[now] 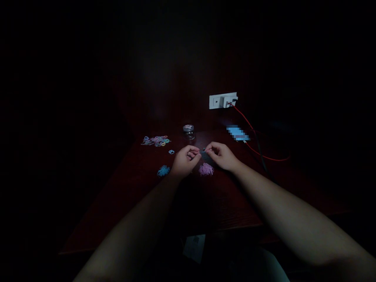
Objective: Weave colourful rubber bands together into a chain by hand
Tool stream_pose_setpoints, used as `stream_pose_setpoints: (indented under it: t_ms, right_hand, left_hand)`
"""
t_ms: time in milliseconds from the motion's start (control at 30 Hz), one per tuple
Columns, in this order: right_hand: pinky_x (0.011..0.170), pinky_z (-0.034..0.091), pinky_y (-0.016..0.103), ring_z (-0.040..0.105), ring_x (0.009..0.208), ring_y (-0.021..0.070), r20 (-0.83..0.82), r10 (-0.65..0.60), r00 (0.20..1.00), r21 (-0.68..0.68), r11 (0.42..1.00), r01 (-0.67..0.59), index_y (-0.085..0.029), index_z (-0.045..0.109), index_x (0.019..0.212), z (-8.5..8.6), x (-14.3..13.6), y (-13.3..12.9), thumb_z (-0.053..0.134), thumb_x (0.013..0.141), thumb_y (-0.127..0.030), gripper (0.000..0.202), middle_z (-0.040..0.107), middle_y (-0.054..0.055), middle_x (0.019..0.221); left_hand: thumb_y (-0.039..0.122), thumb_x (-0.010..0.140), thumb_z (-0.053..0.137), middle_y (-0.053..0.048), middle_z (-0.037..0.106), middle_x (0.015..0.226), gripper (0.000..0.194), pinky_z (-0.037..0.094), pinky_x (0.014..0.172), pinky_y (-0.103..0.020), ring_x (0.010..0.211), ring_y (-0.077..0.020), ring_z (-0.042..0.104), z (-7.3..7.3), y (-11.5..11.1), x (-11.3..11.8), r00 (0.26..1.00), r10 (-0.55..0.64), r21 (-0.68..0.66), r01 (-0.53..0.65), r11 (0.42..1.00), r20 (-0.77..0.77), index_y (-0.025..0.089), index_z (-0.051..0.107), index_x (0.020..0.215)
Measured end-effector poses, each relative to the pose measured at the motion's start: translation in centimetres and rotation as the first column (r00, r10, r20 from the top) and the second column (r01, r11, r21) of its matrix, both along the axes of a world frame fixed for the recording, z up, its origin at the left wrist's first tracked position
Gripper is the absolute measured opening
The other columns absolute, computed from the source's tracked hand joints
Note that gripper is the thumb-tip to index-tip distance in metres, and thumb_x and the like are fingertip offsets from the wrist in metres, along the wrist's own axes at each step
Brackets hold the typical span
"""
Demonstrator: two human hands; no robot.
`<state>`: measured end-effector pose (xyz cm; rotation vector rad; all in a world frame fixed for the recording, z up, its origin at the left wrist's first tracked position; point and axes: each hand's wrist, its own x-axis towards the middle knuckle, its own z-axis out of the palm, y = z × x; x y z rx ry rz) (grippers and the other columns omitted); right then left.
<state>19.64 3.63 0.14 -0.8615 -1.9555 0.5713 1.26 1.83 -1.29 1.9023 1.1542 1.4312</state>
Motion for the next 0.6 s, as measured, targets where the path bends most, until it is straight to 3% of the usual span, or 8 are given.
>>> stream_pose_setpoints:
  t_ms: [100,367,600]
  right_hand:
    - [0.061,0.041,0.026,0.053,0.067,0.0145,0.008,0.004,1.0,-0.005,1.0,-0.004,-0.014,0.061,0.08,-0.03,-0.03,-0.03,0.053,0.084,-0.025,0.014,0.062,0.005,0.075]
    - [0.061,0.039,0.025,0.052,0.064,0.0132,0.075,-0.018,0.997,0.024,1.0,0.016,-0.014,0.062,0.079,0.32,-0.11,-0.45,0.053,0.084,-0.025,0.015,0.061,0.003,0.071]
    - [0.058,0.038,0.024,0.048,0.061,0.0121,0.035,-0.022,0.999,0.0,1.0,0.022,-0.015,0.057,0.077,0.36,0.15,-0.12,0.05,0.085,-0.026,0.014,0.056,0.001,0.069]
  left_hand:
    - [0.026,0.077,0.067,-0.004,0.069,0.088,0.021,0.044,0.06,-0.021,0.069,-0.0106,0.057,-0.17,0.1,-0.03,0.998,-0.021,-0.014,0.021,1.0,-0.056,0.017,0.067,0.096]
    - [0.029,0.08,0.063,-0.003,0.068,0.077,0.013,0.044,0.059,-0.022,0.067,-0.012,0.058,-0.12,0.07,-0.13,0.989,0.002,0.023,0.001,1.0,-0.146,0.017,0.067,0.082]
    - [0.027,0.079,0.062,-0.002,0.066,0.074,0.012,0.043,0.058,-0.022,0.065,-0.0115,0.057,0.39,-0.35,-0.1,0.993,0.006,0.014,-0.004,1.0,-0.119,0.016,0.066,0.079]
